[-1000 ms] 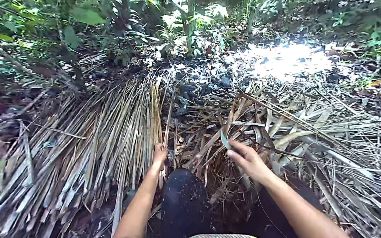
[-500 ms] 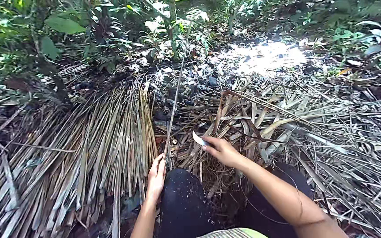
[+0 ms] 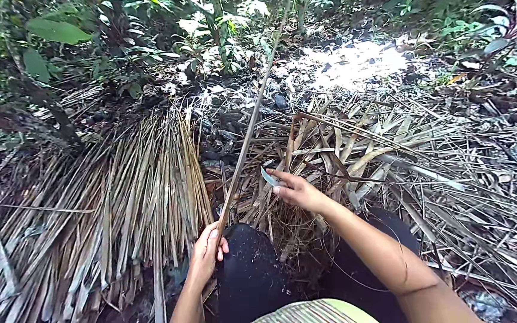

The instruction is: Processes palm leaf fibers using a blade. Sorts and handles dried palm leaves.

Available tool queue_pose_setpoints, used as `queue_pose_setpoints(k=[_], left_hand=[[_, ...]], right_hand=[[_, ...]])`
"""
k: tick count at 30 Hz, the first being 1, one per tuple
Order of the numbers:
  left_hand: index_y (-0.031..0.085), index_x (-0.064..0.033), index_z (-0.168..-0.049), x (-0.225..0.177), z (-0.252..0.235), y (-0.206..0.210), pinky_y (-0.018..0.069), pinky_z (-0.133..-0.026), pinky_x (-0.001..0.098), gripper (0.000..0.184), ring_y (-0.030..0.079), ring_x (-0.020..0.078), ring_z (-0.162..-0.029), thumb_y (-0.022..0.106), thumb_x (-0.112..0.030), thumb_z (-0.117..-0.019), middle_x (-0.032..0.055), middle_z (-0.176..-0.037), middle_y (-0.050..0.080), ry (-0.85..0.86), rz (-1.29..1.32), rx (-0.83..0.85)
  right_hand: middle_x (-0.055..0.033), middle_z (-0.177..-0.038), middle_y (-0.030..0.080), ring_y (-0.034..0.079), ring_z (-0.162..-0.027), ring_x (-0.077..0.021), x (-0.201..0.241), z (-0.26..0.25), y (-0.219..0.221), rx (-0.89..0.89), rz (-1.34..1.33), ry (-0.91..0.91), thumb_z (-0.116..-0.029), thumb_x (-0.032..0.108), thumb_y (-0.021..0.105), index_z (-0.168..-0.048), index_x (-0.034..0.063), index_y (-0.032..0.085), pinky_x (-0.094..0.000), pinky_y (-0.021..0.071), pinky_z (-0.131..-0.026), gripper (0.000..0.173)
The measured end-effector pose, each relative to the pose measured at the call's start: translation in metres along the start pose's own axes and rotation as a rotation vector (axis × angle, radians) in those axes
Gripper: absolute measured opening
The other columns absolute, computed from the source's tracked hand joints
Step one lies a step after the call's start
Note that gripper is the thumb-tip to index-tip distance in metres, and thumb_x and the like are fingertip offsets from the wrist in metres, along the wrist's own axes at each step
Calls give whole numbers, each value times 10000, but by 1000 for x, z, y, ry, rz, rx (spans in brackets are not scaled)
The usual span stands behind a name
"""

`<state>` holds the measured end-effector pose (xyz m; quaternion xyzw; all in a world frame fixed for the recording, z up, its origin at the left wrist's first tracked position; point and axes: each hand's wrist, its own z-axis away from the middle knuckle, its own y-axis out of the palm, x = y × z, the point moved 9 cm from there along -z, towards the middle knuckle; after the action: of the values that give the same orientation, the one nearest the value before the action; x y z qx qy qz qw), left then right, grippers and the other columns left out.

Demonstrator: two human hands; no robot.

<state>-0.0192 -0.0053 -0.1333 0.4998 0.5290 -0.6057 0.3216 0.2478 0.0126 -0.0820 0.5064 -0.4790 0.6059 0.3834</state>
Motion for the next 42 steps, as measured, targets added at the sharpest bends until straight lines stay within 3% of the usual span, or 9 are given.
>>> queue_pose_setpoints(k=[4, 10, 13, 15, 18, 21, 27, 34, 42], left_hand=[[516, 26, -1347, -40, 7, 18, 504, -509, 152, 433, 569, -26, -532, 332, -278, -1099, -89, -700, 650, 118, -61, 156], [503, 41, -1390, -72, 2, 53, 579, -640, 233, 449, 672, 44, -690, 354, -275, -1107, -13, -915, 744, 95, -12, 287], [571, 22, -1325, -82, -7, 57, 581, -675, 236, 364, 677, 39, -702, 400, -202, -1095, -20, -898, 749, 83, -43, 188], [614, 15, -1268, -87, -11, 53, 588, -697, 225, 297, 696, 29, -718, 449, -137, -1073, -11, -917, 763, 72, -94, 100], [662, -6, -1193, -91, -13, 44, 568, -639, 200, 237, 673, 8, -667, 501, -95, -1043, 2, -943, 764, 79, -168, -10], [686, -43, -1193, -94, -12, 40, 551, -593, 197, 238, 650, 2, -626, 518, -113, -1039, -13, -931, 764, 109, -271, -46], [690, -101, -1278, -95, -9, 35, 562, -599, 280, 294, 673, 66, -633, 509, -158, -1053, -2, -962, 779, 141, -471, -61], [720, -85, -1238, -108, -3, 32, 555, -631, 420, 306, 689, 177, -630, 497, -161, -1042, 45, -883, 776, 333, -727, -80], [734, -62, -1166, -76, 25, -14, 559, -641, 534, 342, 729, 258, -667, 462, -229, -1043, 70, -884, 781, 326, -860, -22]], right_hand=[[57, -685, 550, 484, -543, 10, 10, 1, 18, 173, -350, -6, -1021, 94, 495, -1595, 54, 229, -144, 418, -532, 634], [101, -639, 513, 453, -506, 23, 14, 7, 30, 278, -469, -40, -1007, 126, 480, -1499, 133, 407, -142, 411, -502, 498], [92, -663, 532, 442, -518, 35, 18, 15, 36, 297, -323, -60, -1020, 107, 477, -1488, 105, 443, -127, 385, -498, 469], [54, -684, 535, 453, -539, 5, 24, 23, 29, 224, -1, -104, -1036, 148, 533, -1398, 62, 529, -167, 392, -511, 372], [-57, -852, 673, 607, -698, -154, 33, 39, 25, 136, 416, -107, -1048, 256, 572, -1402, 133, 608, -395, 530, -675, 376], [-98, -875, 706, 664, -764, -251, 36, 43, 31, 128, 577, -94, -1058, 273, 557, -1399, 144, 621, -517, 534, -730, 371], [-84, -879, 720, 679, -771, -258, 40, 44, 37, 132, 702, -134, -1063, 281, 542, -1390, 150, 628, -525, 534, -733, 363], [-100, -943, 735, 698, -827, -282, 35, 36, 39, 79, 712, -86, -1065, 285, 542, -1397, 144, 626, -535, 540, -779, 370], [-264, -1075, 695, 669, -1027, -480, 33, 23, -114, -480, 818, 268, -1101, 301, 444, -1352, 37, 589, -674, 485, -863, 393]])
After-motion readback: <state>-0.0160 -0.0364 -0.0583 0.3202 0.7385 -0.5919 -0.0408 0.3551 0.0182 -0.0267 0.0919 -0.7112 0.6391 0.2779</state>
